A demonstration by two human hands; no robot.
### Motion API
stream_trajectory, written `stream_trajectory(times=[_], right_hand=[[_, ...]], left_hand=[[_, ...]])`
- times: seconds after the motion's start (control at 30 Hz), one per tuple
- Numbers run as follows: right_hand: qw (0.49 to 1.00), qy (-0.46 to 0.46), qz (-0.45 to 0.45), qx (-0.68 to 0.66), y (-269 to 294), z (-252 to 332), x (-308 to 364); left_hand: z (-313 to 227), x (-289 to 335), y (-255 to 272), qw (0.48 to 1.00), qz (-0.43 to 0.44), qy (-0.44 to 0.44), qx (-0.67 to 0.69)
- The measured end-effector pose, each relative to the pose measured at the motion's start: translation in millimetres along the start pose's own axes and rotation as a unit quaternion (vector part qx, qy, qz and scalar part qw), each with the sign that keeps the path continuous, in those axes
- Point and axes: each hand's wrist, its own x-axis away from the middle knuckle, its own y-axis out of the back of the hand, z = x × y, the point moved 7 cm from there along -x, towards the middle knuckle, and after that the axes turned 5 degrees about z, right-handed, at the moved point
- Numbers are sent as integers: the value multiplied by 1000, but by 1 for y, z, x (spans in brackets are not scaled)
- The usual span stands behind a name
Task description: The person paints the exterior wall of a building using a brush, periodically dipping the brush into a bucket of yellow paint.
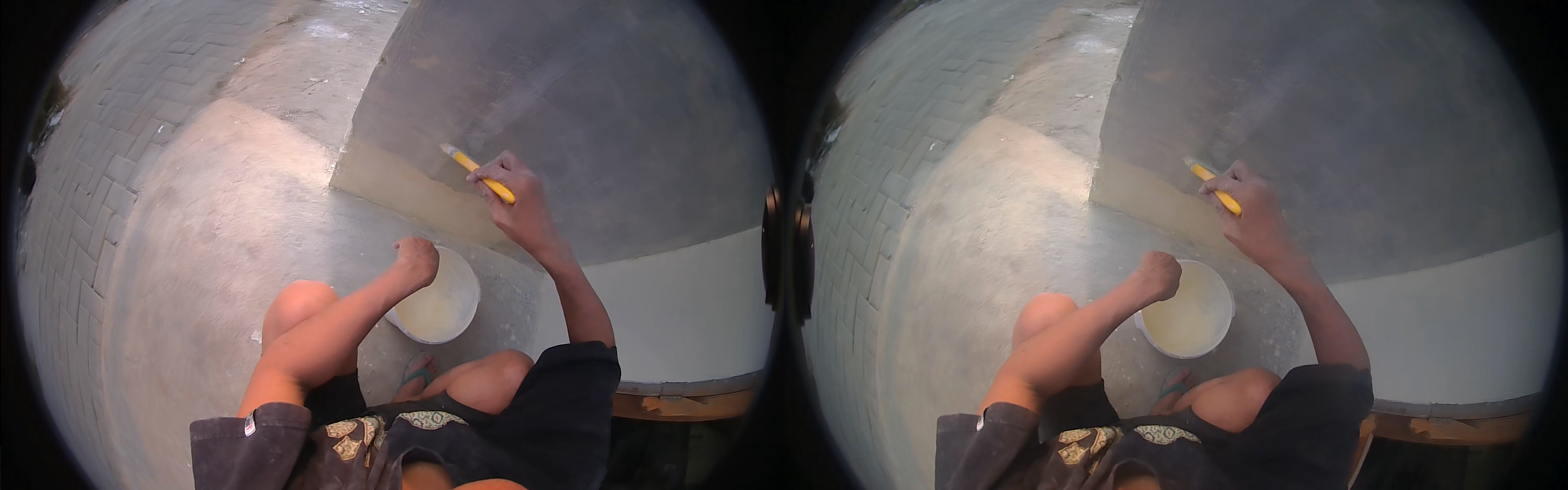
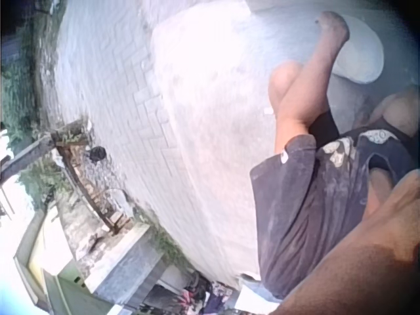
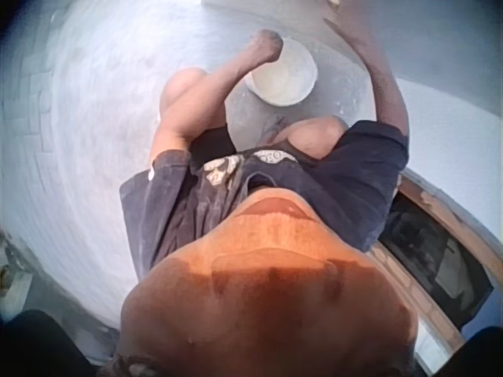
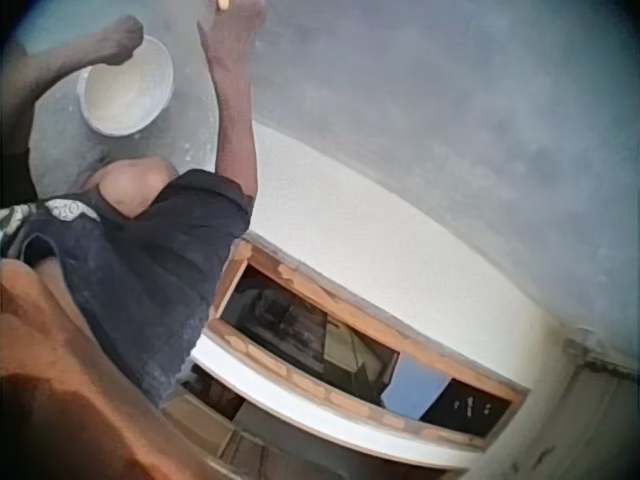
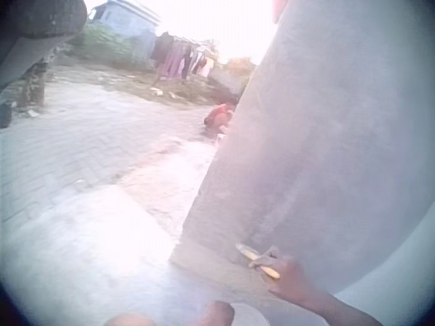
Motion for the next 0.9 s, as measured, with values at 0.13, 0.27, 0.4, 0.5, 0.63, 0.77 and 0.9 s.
stream_trajectory(times=[0.13,0.27,0.4,0.5,0.63,0.77,0.9], right_hand=[[989,9,-114,91,100,34,-20],[916,147,-295,228,184,75,-7],[792,194,-358,455,178,71,-4],[866,142,-277,391,86,27,-6],[971,93,-77,209,-17,1,48],[998,-26,40,-49,-51,-28,53],[998,-15,-62,-7,35,-19,4]], left_hand=[[6,3,2,1000,-16,16,2],[3,0,2,998,63,9,15],[-5,-3,4,997,78,-9,15],[14,13,3,1000,-1,13,-7],[4,5,9,1000,-8,-4,-20],[1,7,7,999,2,-15,-35],[4,5,-4,999,-5,-12,-33]])
